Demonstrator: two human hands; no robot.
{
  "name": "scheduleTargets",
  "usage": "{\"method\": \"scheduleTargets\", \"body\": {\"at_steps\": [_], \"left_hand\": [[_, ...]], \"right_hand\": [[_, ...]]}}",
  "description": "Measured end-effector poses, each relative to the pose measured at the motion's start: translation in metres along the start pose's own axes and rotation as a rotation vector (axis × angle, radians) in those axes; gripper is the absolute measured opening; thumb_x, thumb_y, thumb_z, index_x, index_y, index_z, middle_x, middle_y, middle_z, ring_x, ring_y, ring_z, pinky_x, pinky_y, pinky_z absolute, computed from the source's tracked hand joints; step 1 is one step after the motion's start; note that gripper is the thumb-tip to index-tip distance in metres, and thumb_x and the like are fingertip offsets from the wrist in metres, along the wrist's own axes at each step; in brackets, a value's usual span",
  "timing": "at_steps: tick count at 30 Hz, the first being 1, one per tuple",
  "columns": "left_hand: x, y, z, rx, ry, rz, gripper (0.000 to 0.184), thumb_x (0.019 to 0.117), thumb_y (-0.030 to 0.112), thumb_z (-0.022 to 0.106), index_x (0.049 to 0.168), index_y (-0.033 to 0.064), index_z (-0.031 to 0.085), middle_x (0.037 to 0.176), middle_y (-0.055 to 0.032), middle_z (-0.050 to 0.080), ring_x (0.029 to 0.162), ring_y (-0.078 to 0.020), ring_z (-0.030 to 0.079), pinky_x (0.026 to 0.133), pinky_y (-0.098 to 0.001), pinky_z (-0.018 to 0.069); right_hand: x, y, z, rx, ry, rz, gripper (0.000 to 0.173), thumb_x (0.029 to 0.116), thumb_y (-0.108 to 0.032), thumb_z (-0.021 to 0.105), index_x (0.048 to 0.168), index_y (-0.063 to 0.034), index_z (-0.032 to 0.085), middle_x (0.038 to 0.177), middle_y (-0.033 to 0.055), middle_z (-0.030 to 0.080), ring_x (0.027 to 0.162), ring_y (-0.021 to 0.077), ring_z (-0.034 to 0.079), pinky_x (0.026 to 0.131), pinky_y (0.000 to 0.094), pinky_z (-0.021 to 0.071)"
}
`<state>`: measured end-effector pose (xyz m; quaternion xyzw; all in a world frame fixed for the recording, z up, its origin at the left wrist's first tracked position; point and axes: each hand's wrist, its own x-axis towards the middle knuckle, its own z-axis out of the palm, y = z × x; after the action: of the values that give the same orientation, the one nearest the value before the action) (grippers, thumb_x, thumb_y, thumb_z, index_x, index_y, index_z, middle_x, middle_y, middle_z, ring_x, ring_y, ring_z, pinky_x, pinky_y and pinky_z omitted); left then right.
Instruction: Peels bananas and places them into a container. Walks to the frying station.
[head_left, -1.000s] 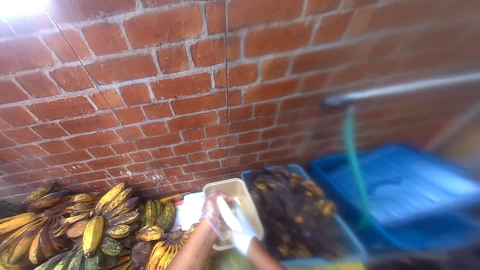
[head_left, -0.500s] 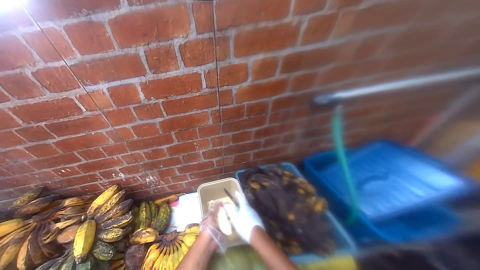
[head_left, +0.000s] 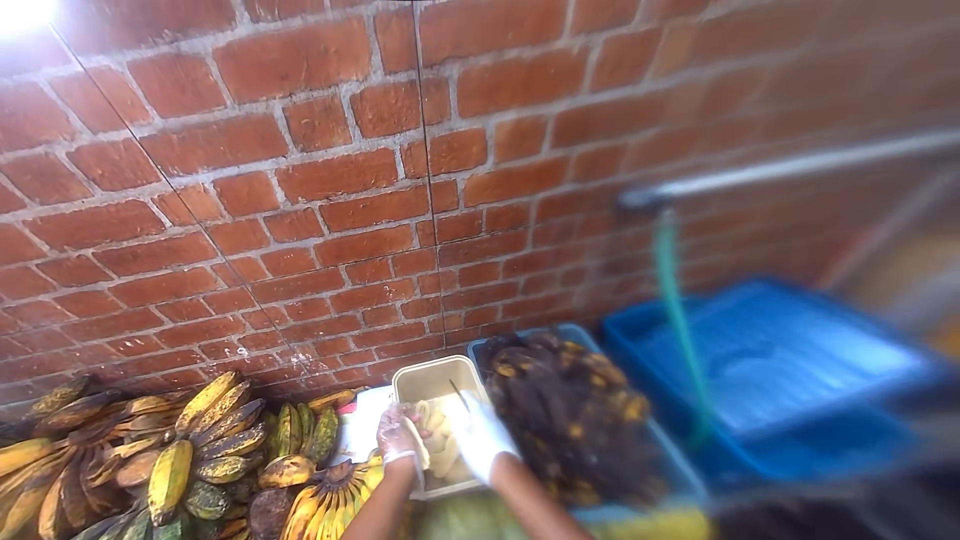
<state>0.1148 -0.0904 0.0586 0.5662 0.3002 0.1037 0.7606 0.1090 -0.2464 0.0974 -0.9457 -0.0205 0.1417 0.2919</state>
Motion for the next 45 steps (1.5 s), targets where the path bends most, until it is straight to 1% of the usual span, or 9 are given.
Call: {"method": "scheduleTargets", "body": {"at_steps": [4, 7, 10, 14, 19, 26, 29, 33, 45], "left_hand": [[0.007, 0.027, 0.0, -0.276, -0.042, -0.205, 0.037, 0.1114, 0.035, 0.038, 0.095, 0.0069, 0.055, 0.066, -0.0036, 0.053, 0.047, -0.0124, 0.05, 0.041, -0.0268, 0.0461], [-0.009, 0.06, 0.013, -0.487, -0.142, -0.241, 0.038, 0.1105, 0.038, 0.035, 0.085, 0.0119, 0.049, 0.058, 0.0012, 0.046, 0.04, -0.0076, 0.045, 0.036, -0.0217, 0.0427], [-0.031, 0.086, 0.025, -0.657, -0.21, -0.243, 0.04, 0.1105, 0.04, 0.033, 0.083, 0.0135, 0.046, 0.057, 0.0029, 0.045, 0.039, -0.0063, 0.045, 0.037, -0.0197, 0.0429], [-0.047, 0.101, 0.032, -0.713, -0.208, -0.231, 0.039, 0.1094, 0.04, 0.035, 0.081, 0.015, 0.045, 0.057, 0.0027, 0.045, 0.04, -0.0071, 0.045, 0.038, -0.0201, 0.0428], [-0.057, 0.105, 0.034, -0.69, -0.22, -0.223, 0.041, 0.1099, 0.039, 0.033, 0.08, 0.0148, 0.046, 0.057, 0.0028, 0.046, 0.04, -0.007, 0.046, 0.038, -0.0201, 0.0432], [-0.061, 0.106, 0.032, -0.603, -0.182, -0.222, 0.04, 0.1097, 0.036, 0.034, 0.079, 0.0137, 0.046, 0.056, 0.0018, 0.046, 0.038, -0.008, 0.045, 0.035, -0.0213, 0.0417], [-0.065, 0.108, 0.03, -0.577, -0.191, -0.229, 0.041, 0.1107, 0.037, 0.034, 0.08, 0.0125, 0.047, 0.056, 0.0013, 0.046, 0.039, -0.0081, 0.045, 0.036, -0.0215, 0.042], [-0.066, 0.107, 0.027, -0.611, -0.269, -0.279, 0.044, 0.1108, 0.039, 0.032, 0.078, 0.0137, 0.046, 0.053, 0.0027, 0.044, 0.038, -0.0079, 0.045, 0.035, -0.021, 0.0409], [-0.07, 0.103, 0.026, -0.645, -0.287, -0.22, 0.043, 0.1114, 0.037, 0.03, 0.079, 0.0125, 0.046, 0.053, 0.0016, 0.042, 0.039, -0.0099, 0.045, 0.037, -0.0231, 0.0424]], "right_hand": [[-0.021, -0.007, -0.007, 0.213, 0.004, -0.129, 0.049, 0.1091, -0.027, 0.04, 0.158, -0.0282, 0.043, 0.14, 0.0024, 0.064, 0.126, 0.0177, 0.062, 0.112, 0.0415, 0.0468], [-0.054, -0.031, -0.002, 0.581, -0.043, -0.184, 0.045, 0.1114, -0.029, 0.035, 0.155, -0.0232, 0.047, 0.082, 0.0016, 0.07, 0.074, 0.0139, 0.067, 0.08, 0.0363, 0.0574], [-0.079, -0.047, -0.003, 0.803, -0.08, -0.217, 0.051, 0.1117, -0.025, 0.035, 0.162, -0.0159, 0.032, 0.076, 0.0002, 0.062, 0.064, 0.0115, 0.06, 0.068, 0.0306, 0.0553], [-0.08, -0.047, 0.006, 0.857, 0.006, -0.317, 0.054, 0.1092, -0.023, 0.038, 0.162, -0.0156, 0.031, 0.069, -0.0022, 0.06, 0.06, 0.0112, 0.061, 0.063, 0.0312, 0.0565], [-0.088, -0.055, -0.011, 0.789, -0.047, -0.213, 0.057, 0.1109, -0.025, 0.039, 0.165, -0.0172, 0.021, 0.076, 0.0005, 0.06, 0.063, 0.0111, 0.059, 0.065, 0.029, 0.054], [-0.095, -0.058, -0.014, 0.744, 0.007, -0.124, 0.056, 0.11, -0.031, 0.043, 0.163, -0.0202, 0.03, 0.089, 0.0099, 0.066, 0.07, 0.0171, 0.062, 0.069, 0.0363, 0.055], [-0.086, -0.062, -0.015, 0.73, -0.05, -0.087, 0.059, 0.1116, -0.028, 0.041, 0.166, -0.026, 0.019, 0.09, 0.0081, 0.064, 0.066, 0.0153, 0.059, 0.066, 0.0332, 0.054], [-0.072, -0.054, -0.007, 0.638, -0.065, -0.109, 0.059, 0.1112, -0.032, 0.04, 0.166, -0.0266, 0.018, 0.108, 0.0143, 0.069, 0.084, 0.0234, 0.067, 0.083, 0.0426, 0.056], [-0.082, -0.065, -0.022, 0.588, -0.09, -0.143, 0.06, 0.1109, -0.021, 0.041, 0.166, -0.0205, 0.017, 0.129, 0.0173, 0.067, 0.112, 0.0263, 0.068, 0.101, 0.0441, 0.0519]]}}
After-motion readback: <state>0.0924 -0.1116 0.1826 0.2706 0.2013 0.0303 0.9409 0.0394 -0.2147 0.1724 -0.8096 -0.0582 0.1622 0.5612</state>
